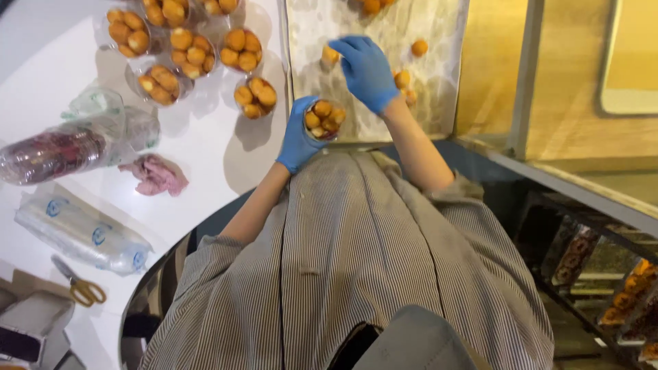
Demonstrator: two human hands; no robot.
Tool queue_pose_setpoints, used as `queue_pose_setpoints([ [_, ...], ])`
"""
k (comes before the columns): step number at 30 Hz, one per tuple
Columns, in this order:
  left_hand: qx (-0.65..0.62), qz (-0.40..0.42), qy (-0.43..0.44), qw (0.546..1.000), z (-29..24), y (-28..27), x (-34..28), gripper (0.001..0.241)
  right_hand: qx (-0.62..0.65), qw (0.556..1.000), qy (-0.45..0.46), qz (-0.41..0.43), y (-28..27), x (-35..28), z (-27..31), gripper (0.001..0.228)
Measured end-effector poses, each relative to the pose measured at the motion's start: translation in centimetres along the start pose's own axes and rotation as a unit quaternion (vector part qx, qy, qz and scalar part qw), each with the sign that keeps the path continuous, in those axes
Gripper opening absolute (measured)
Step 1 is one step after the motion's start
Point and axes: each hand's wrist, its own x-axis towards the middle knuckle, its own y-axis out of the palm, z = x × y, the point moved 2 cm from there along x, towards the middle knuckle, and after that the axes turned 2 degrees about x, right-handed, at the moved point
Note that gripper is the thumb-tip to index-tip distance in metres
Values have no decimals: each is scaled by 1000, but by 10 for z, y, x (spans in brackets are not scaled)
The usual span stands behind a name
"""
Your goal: The person fills small cups with fried dough balls by hand from a tray.
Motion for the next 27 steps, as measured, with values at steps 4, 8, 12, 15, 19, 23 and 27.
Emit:
queue_pose_setpoints([
  [4,-12,6,-16,1000,-10,-1,-3,79,-118,988,-100,-9,66,9,-31,40],
  [8,12,3,-22,1000,-14,-10,-4,77,-183,978,32,97,89,-22,-80,27],
  [12,13,-23,-16,1000,-16,-12,-2,76,-221,971,88,34,23,-50,-87,31],
  [15,23,-17,-13,1000,-19,-9,6,76,-174,975,47,128,-14,-64,-68,53],
  [19,30,-6,14,999,-21,0,20,77,-183,956,165,158,-22,-73,-61,66],
  [23,44,-12,49,998,-22,5,35,79,-125,962,211,121,-11,-80,-69,60],
  [27,27,-1,29,999,-17,11,50,83,-75,985,156,6,-8,-90,-99,41],
])
